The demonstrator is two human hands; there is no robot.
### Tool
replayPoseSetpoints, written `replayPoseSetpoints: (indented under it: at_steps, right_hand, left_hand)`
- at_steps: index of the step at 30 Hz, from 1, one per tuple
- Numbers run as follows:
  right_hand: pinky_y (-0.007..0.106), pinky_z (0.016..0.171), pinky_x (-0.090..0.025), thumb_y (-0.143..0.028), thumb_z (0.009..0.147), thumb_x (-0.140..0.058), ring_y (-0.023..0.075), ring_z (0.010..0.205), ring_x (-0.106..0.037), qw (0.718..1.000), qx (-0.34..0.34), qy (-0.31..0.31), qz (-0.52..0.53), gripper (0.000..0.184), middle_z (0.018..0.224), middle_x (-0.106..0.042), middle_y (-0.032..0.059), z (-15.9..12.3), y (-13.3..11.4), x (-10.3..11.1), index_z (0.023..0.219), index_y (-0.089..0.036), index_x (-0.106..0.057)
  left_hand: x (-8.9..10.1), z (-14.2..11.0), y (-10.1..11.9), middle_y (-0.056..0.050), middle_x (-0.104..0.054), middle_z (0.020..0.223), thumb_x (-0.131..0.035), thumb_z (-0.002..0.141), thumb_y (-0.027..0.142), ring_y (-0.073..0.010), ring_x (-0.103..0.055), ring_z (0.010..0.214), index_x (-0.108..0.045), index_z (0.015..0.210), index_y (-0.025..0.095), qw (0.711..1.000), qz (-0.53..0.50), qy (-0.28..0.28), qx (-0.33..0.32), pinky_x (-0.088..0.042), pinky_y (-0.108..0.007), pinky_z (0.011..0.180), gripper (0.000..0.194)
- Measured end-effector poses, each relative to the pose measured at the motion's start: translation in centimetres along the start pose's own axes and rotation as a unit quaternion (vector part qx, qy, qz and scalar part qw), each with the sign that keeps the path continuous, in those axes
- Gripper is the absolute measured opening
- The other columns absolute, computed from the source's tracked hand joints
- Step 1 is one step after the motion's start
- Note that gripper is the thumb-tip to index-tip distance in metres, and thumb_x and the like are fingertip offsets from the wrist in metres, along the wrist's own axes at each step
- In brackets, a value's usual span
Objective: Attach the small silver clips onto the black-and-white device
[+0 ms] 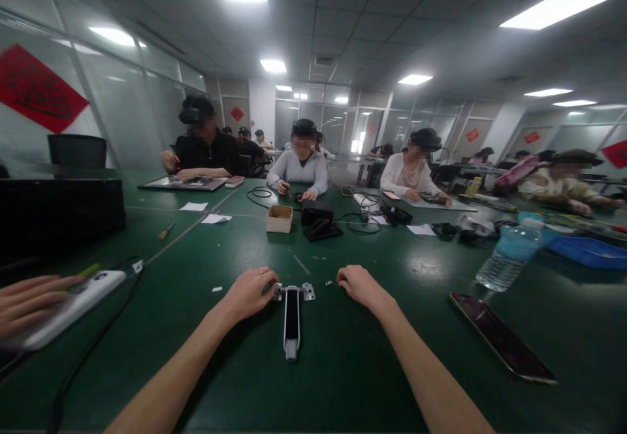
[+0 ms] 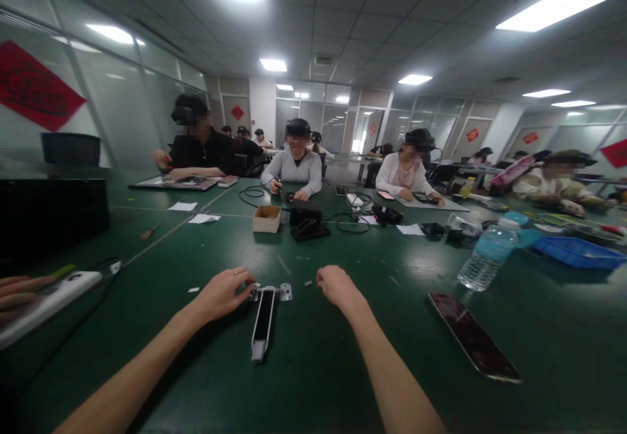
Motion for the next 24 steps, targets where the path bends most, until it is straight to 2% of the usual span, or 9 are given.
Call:
replayPoseSetpoints:
  at_steps: [5,8,12,14,17,21,24]
  right_hand:
    - [0.027,0.078,-0.042,-0.017,0.089,-0.048,0.0190,0.092,-0.060,1.000,0.003,0.003,0.006,0.018,0.098,-0.064,0.0106,0.0,0.9,-0.1,0.091,-0.014,-0.066]
    - [0.027,0.079,-0.041,-0.020,0.092,-0.045,0.0183,0.091,-0.058,0.998,0.028,0.037,0.040,0.020,0.099,-0.063,0.0106,-0.1,0.2,0.3,0.093,-0.013,-0.063]
    - [0.026,0.078,-0.041,-0.022,0.093,-0.042,0.0167,0.088,-0.056,0.986,0.104,0.080,0.103,0.019,0.095,-0.062,0.0086,0.0,-4.1,0.6,0.092,-0.015,-0.060]
    - [0.025,0.077,-0.041,-0.021,0.093,-0.044,0.0161,0.086,-0.056,0.981,0.141,0.076,0.110,0.017,0.093,-0.062,0.0079,0.4,-7.1,0.4,0.090,-0.015,-0.060]
    - [0.025,0.075,-0.041,-0.020,0.092,-0.044,0.0158,0.085,-0.057,0.978,0.160,0.063,0.120,0.017,0.093,-0.063,0.0088,1.2,-10.5,-0.2,0.091,-0.014,-0.060]
    - [0.024,0.071,-0.042,-0.020,0.089,-0.047,0.0156,0.081,-0.060,0.976,0.136,0.049,0.165,0.018,0.088,-0.068,0.0074,2.2,-11.7,-0.8,0.089,-0.014,-0.064]
    - [0.022,0.067,-0.043,-0.023,0.084,-0.054,0.0149,0.078,-0.062,0.967,0.120,0.042,0.221,0.017,0.086,-0.070,0.0054,2.7,-11.2,-1.2,0.087,-0.014,-0.068]
  left_hand:
    - [-0.3,0.1,-0.5,-0.005,-0.065,0.089,-0.048,0.088,0.024,-0.0178,-0.060,0.076,-0.064,0.091,0.019,0.999,-0.031,0.039,0.004,-0.044,-0.029,0.070,0.017]
    - [-0.2,0.2,-0.2,-0.005,-0.065,0.090,-0.048,0.089,0.025,-0.0168,-0.060,0.077,-0.064,0.093,0.019,0.994,-0.081,0.071,0.008,-0.046,-0.028,0.071,0.018]
    - [0.1,0.4,1.0,-0.003,-0.068,0.089,-0.051,0.088,0.030,-0.0157,-0.061,0.076,-0.064,0.098,0.019,0.974,-0.207,0.084,0.025,-0.048,-0.028,0.072,0.020]
    - [0.1,0.5,1.3,-0.001,-0.068,0.088,-0.054,0.086,0.033,-0.0151,-0.062,0.075,-0.064,0.098,0.019,0.958,-0.274,0.077,0.039,-0.049,-0.027,0.069,0.021]
    - [-0.2,0.7,1.0,-0.003,-0.068,0.083,-0.058,0.082,0.034,-0.0154,-0.062,0.072,-0.064,0.089,0.016,0.930,-0.354,0.076,0.064,-0.050,-0.026,0.065,0.020]
    - [-1.0,1.0,-0.4,-0.001,-0.064,0.070,-0.062,0.075,0.030,-0.0144,-0.061,0.064,-0.059,0.078,0.014,0.888,-0.441,0.075,0.107,-0.048,-0.025,0.059,0.016]
    - [-1.3,1.0,-1.0,0.001,-0.062,0.064,-0.063,0.073,0.027,-0.0135,-0.059,0.060,-0.057,0.078,0.015,0.880,-0.458,0.055,0.113,-0.045,-0.023,0.055,0.015]
Point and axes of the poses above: each hand's wrist, its own z-axis towards the middle knuckle, its own x-axis out of the back of the hand, y = z × x, the point moved 1 cm from there along z, towards the middle knuckle
